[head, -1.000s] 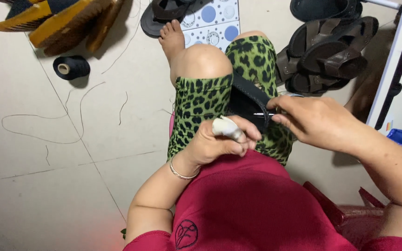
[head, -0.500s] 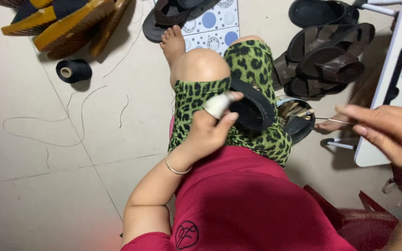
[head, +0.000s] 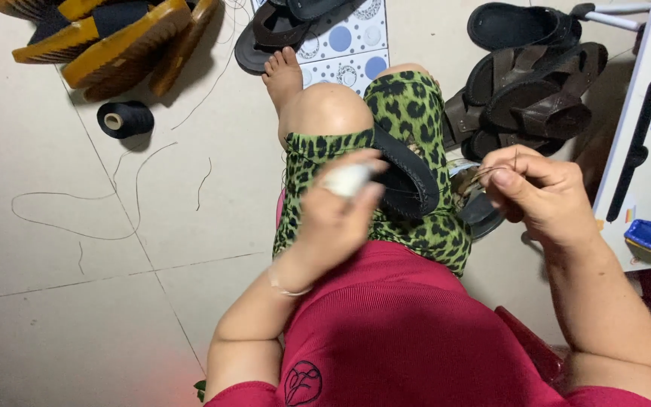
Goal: The person sews a black shoe using a needle and thread while seated. They repeatedly push the needle through the shoe's sole and pull the thread to stitch it.
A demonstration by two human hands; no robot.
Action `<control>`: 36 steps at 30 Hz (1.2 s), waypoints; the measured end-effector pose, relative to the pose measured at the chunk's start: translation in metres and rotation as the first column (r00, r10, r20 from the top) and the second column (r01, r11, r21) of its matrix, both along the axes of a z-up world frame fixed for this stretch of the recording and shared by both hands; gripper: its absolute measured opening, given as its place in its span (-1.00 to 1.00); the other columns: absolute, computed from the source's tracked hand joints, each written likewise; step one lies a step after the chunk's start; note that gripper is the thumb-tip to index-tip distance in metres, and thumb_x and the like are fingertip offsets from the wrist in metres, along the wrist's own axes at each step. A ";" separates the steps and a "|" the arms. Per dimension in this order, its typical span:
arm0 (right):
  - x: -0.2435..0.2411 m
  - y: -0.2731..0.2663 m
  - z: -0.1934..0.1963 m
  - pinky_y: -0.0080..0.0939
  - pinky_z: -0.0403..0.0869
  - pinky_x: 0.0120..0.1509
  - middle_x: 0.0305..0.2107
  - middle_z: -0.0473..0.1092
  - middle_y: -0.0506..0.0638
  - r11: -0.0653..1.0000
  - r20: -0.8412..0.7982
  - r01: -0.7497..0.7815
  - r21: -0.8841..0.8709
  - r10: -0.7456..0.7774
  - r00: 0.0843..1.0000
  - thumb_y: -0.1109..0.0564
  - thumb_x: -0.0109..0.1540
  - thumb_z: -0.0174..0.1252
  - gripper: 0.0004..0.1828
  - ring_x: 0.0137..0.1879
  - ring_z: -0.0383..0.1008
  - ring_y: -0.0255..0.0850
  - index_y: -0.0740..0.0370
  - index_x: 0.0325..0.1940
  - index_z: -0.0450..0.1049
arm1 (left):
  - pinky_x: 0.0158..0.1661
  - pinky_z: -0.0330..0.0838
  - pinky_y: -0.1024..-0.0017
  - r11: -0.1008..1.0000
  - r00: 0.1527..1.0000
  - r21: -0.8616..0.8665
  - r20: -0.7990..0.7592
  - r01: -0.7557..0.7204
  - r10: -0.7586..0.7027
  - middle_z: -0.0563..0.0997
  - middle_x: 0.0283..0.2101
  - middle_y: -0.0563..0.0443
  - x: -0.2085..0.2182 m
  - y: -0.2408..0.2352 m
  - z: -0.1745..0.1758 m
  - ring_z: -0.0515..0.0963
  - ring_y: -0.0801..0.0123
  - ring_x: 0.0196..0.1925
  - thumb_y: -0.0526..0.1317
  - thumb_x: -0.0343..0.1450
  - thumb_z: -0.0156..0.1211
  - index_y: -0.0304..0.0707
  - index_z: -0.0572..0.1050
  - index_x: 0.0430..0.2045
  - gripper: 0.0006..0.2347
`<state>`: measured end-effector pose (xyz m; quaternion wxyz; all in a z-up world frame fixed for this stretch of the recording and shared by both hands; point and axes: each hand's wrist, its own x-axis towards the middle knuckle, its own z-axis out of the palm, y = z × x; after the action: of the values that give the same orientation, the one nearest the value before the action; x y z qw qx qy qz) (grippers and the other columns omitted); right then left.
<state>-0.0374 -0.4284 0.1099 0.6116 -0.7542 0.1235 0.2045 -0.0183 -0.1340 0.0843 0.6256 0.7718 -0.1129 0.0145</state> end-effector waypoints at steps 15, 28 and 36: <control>-0.026 0.028 -0.034 -0.43 0.47 -0.49 -0.24 0.40 0.21 0.929 0.104 0.077 0.361 -0.122 0.987 0.10 0.40 0.06 -0.71 -0.48 0.42 -0.29 0.37 -0.29 0.49 | -0.61 0.37 0.40 0.880 0.944 0.459 0.327 -0.119 -0.042 0.47 -0.62 0.05 -0.005 -0.006 -0.051 0.48 0.28 -0.61 -0.25 0.44 0.34 -0.30 0.49 -0.67 -0.75; -0.011 0.017 0.030 -0.39 0.62 0.03 -0.30 0.69 -0.07 0.835 0.216 -0.550 -0.028 0.542 0.812 0.16 0.34 0.01 -0.63 -0.22 0.72 -0.37 0.18 0.21 0.52 | -0.26 0.21 0.59 0.881 0.763 -0.432 -0.499 0.193 -0.411 0.25 -0.49 0.29 -0.006 0.010 0.017 0.18 0.61 -0.40 -0.16 0.55 0.09 -0.18 0.39 -0.37 -0.85; -0.020 0.021 -0.035 -0.09 0.39 0.07 -0.38 0.55 0.08 0.704 0.592 0.024 -0.710 0.578 0.562 0.24 0.31 0.23 -0.91 -0.32 0.55 -0.08 0.25 -0.24 0.63 | -0.44 0.18 0.61 0.896 0.731 -0.395 -0.548 0.202 -0.406 0.19 -0.63 0.33 -0.013 0.010 0.021 0.20 0.65 -0.58 -0.08 0.57 -0.04 -0.37 0.34 0.13 -0.66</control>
<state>-0.0578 -0.4071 0.0745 0.2561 -0.9349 -0.2240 -0.1011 -0.0311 -0.1240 0.1048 0.7339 0.5960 -0.0247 -0.3251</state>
